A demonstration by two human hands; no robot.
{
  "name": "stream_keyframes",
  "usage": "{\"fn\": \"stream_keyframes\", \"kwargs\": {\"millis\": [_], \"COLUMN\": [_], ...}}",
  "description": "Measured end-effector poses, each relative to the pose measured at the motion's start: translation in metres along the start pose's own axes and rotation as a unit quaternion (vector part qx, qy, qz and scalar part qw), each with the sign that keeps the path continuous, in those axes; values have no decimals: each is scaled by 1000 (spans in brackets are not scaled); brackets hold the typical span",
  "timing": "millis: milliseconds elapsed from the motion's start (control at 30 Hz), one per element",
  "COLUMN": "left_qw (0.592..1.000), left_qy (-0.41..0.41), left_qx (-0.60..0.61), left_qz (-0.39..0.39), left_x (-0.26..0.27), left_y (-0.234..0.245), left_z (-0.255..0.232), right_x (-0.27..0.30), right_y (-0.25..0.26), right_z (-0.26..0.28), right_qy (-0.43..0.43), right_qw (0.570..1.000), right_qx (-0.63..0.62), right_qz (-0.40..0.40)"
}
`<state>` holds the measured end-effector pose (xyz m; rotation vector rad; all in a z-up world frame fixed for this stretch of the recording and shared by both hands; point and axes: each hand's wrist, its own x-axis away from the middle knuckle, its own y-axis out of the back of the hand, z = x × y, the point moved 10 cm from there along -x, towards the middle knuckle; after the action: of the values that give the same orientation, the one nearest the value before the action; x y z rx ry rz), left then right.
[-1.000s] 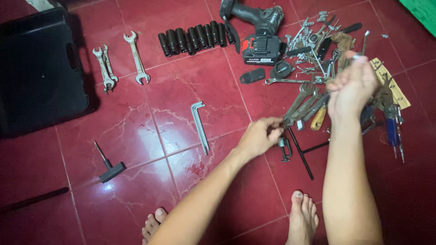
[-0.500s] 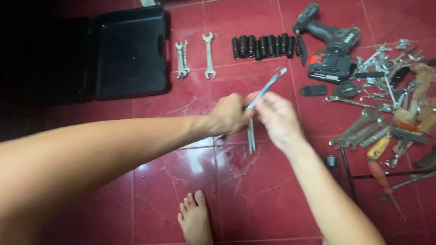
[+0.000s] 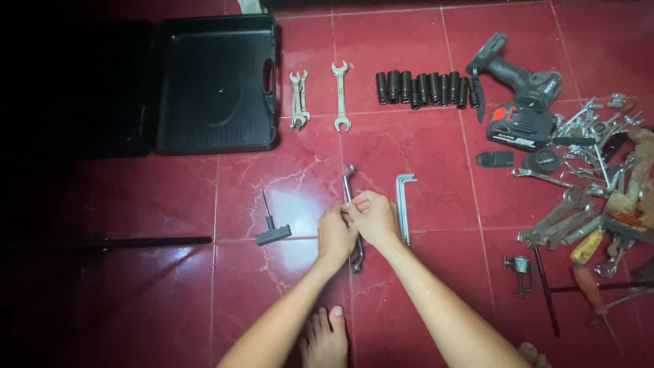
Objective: The person kneels on a red tiled floor and sorts a pile of hand tools, picking up wrenches, sockets, hex keys, pliers and a cordless drill one at a time and arranging them into neat groups on the floor next to an open black toolbox case.
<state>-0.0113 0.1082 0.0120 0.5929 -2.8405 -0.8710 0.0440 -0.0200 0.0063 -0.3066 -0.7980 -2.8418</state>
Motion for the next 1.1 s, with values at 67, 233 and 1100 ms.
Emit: {"fn": "stream_keyframes", "kwargs": {"millis": [67,233,1100], "left_qw": [998,1000,998], "left_qy": [61,7,-25], "left_qx": [29,19,4], "left_qz": [12,1,61], "left_x": [0,-6,-6], "left_y": [-2,8,16], "left_z": [13,5,-14], "right_x": [-2,-2,30], "right_y": [1,-8,14], "right_z": [0,1,-11], "right_qy": [-6,-8,52], "right_qw": [999,999,990], "right_qx": [30,0,-77], "right_qz": [-22,-44,-107]}}
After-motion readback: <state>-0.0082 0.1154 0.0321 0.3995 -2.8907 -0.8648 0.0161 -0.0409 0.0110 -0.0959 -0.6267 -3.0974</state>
